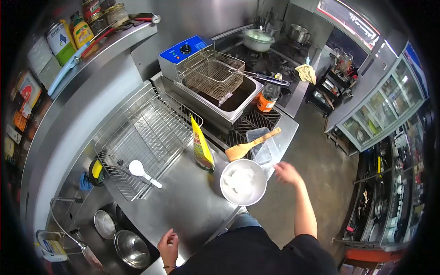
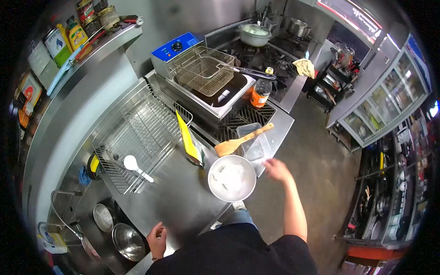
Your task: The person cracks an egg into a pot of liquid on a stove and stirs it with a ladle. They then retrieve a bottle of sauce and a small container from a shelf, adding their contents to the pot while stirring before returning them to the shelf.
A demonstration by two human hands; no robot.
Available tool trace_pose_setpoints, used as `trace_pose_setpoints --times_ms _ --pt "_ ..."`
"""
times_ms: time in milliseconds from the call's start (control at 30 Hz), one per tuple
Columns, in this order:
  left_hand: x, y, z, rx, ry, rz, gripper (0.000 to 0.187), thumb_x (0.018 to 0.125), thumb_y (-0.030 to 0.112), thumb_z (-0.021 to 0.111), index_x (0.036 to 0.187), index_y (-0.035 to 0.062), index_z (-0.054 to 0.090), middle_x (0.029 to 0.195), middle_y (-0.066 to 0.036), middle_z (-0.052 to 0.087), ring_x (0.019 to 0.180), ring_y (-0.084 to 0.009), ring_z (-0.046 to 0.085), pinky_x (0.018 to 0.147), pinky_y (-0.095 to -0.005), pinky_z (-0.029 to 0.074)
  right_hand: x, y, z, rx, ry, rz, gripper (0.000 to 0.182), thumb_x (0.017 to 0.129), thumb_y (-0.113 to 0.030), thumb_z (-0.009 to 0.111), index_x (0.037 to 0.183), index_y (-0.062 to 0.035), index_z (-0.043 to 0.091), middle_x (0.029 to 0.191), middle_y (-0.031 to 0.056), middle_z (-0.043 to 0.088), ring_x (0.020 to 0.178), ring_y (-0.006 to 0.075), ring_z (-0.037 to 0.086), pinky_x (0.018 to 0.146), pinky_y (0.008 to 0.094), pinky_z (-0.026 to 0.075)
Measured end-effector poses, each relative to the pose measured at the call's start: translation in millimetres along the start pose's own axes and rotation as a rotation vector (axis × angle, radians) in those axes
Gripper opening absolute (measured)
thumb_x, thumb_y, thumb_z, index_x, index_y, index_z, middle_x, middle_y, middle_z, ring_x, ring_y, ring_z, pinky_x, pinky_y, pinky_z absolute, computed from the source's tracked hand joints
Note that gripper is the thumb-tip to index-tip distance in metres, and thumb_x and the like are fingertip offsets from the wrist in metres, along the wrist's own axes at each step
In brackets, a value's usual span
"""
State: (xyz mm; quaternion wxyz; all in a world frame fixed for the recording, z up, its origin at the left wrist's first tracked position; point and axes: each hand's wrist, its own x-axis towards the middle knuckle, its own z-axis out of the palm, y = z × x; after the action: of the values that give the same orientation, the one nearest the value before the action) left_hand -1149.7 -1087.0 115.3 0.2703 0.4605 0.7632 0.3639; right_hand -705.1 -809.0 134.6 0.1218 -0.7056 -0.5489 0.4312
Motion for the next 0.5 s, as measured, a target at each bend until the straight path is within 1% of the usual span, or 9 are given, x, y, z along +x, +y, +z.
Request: trace_pose_setpoints --times_ms 33,67,100,133,233,300,367,433,500 --pt "0.7 -2.0 14.5 -0.164 0.03 -0.057 0.026 0.083 0.009 0.063 0.108 0.0016 0.063 0.086 -0.009 0.067 0.074 -0.0161 0.064 0.065 -0.0273 0.051 -3.7 -11.2 6.9 0.136 -0.235 0.112 0.051 0.09 -0.043 0.055 0.124 -0.0049 0.051 0.085 0.0085 0.065 0.062 0.0167 0.064 0.049 0.0312 0.05" --pt "-2.7 -2.6 25.9 -0.325 0.066 -0.12 0.027 0.086 0.011 0.062 0.111 0.0004 0.06 0.089 -0.009 0.067 0.077 -0.0155 0.064 0.065 -0.0272 0.051 -6.3 -8.1 20.1 0.156 -0.35 0.093 0.058 0.09 -0.047 0.052 0.132 -0.0069 0.043 0.089 0.01 0.064 0.063 0.018 0.065 0.05 0.031 0.051" --pt "-1.9 1.9 36.0 -0.316 0.088 -0.135 0.027 0.086 0.011 0.062 0.111 0.0004 0.06 0.089 -0.009 0.067 0.077 -0.0155 0.064 0.065 -0.0272 0.051 -16.1 -20.7 31.1 0.109 -0.38 0.047 0.059 0.091 -0.045 0.052 0.135 -0.0073 0.039 0.089 0.011 0.063 0.062 0.0168 0.065 0.049 0.0298 0.051" --pt "3.5 10.6 46.1 -0.424 -0.024 -0.22 0.032 0.087 0.014 0.061 0.116 0.0007 0.057 0.093 -0.009 0.066 0.08 -0.0155 0.064 0.066 -0.0277 0.051 -11.8 -12.7 44.2 0.124 -0.425 -0.022 0.059 0.093 -0.042 0.051 0.137 -0.0067 0.034 0.089 0.0105 0.063 0.061 0.0156 0.064 0.049 0.0281 0.051" --pt "16.2 38.5 85.7 -0.58 -0.203 -0.321 0.045 0.09 0.023 0.06 0.127 0.0017 0.047 0.101 -0.011 0.064 0.089 -0.02 0.063 0.071 -0.0295 0.052 2.8 15.4 79.2 0.127 -0.617 -0.109 0.061 0.095 -0.04 0.049 0.143 -0.0095 0.028 0.092 0.0105 0.065 0.061 0.0149 0.063 0.05 0.028 0.052" --pt "20.5 58.8 113.1 -0.628 -0.131 -0.452 0.048 0.09 0.025 0.06 0.129 0.0015 0.044 0.101 -0.013 0.064 0.091 -0.0222 0.063 0.073 -0.0308 0.052 -10.3 -2.0 77.3 0.216 -0.92 -0.13 0.057 0.095 -0.04 0.047 0.143 -0.0128 0.031 0.095 0.0077 0.065 0.067 0.0134 0.063 0.054 0.0268 0.052" --pt "24.4 33.7 142.3 -0.705 -0.036 -0.565 0.052 0.089 0.026 0.06 0.13 0.0014 0.042 0.101 -0.015 0.064 0.093 -0.0244 0.063 0.075 -0.0321 0.052 -18.2 -18.2 65.2 0.097 -1.03 -0.237 0.052 0.096 -0.041 0.046 0.139 -0.0128 0.039 0.096 0.0053 0.065 0.072 0.0122 0.062 0.058 0.0255 0.051" --pt "11.5 -32.7 172.3 -0.525 0.187 -0.28 0.054 0.088 0.026 0.061 0.131 0.0012 0.041 0.102 -0.02 0.063 0.094 -0.0283 0.063 0.078 -0.0353 0.051 -9.7 -28.5 51.3 0.039 -0.927 -0.349 0.046 0.093 -0.035 0.053 0.132 -0.0111 0.049 0.096 0.0043 0.065 0.07 0.0097 0.059 0.058 0.0239 0.048" --pt "-3.9 -32.1 172.3 -0.503 0.358 -0.336 0.052 0.086 0.022 0.061 0.13 0.0018 0.041 0.102 -0.023 0.063 0.092 -0.0287 0.063 0.078 -0.0368 0.05 1.5 -32.4 47.2 0.065 -0.829 -0.324 0.043 0.091 -0.026 0.057 0.13 -0.0086 0.05 0.091 0.0054 0.064 0.064 0.0085 0.057 0.053 0.0217 0.045"
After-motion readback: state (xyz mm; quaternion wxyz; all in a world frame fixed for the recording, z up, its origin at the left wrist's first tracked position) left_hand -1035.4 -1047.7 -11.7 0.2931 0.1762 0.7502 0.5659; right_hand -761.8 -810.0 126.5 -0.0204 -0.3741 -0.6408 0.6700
